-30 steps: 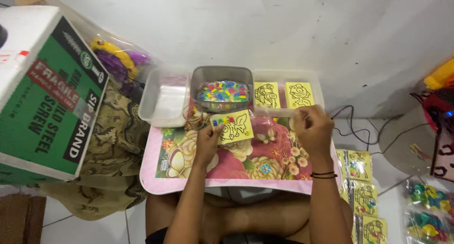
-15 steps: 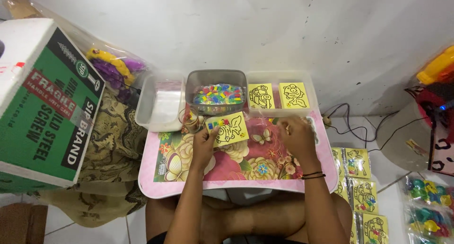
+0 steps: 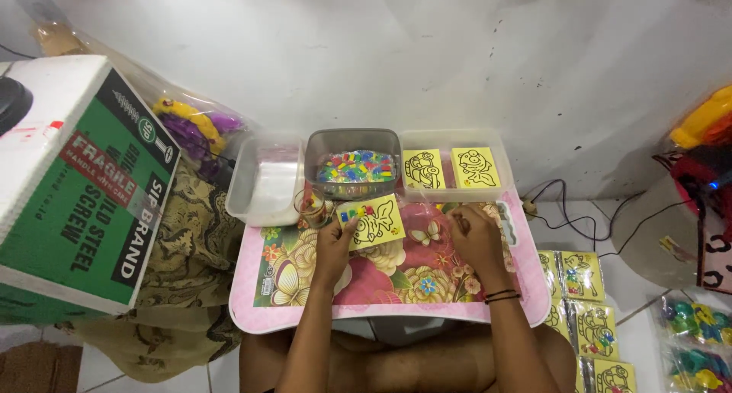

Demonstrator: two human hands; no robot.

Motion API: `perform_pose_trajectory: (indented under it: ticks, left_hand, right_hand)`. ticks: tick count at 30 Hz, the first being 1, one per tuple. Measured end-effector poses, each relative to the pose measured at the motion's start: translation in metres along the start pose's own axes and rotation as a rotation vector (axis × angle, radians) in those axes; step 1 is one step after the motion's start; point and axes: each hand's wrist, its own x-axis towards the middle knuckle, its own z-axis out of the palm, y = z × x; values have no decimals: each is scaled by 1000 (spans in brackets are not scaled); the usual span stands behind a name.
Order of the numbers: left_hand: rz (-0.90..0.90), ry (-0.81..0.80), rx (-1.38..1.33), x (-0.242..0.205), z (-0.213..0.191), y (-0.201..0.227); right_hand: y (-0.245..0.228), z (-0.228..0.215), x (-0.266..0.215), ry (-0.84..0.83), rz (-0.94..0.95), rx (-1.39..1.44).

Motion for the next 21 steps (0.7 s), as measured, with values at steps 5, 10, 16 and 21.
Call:
perform_pose_trajectory:
  ticks: [5,10,16,21]
  left_hand:
    - [-2,-8,-14,-7,5,21]
    - [-15,-6,-16,2,-5,-16]
    - [-21,-5,-20,-5,1,12]
    - [-7,-13,-31,4,-4,-7]
  right_hand:
    - [-16,-10,-1,-5,23,-63]
    - [-14,-4,1,-157,108,-176]
    - [-10,3,7,-240,214,99]
    - [-19,-6,10,-307,176,219]
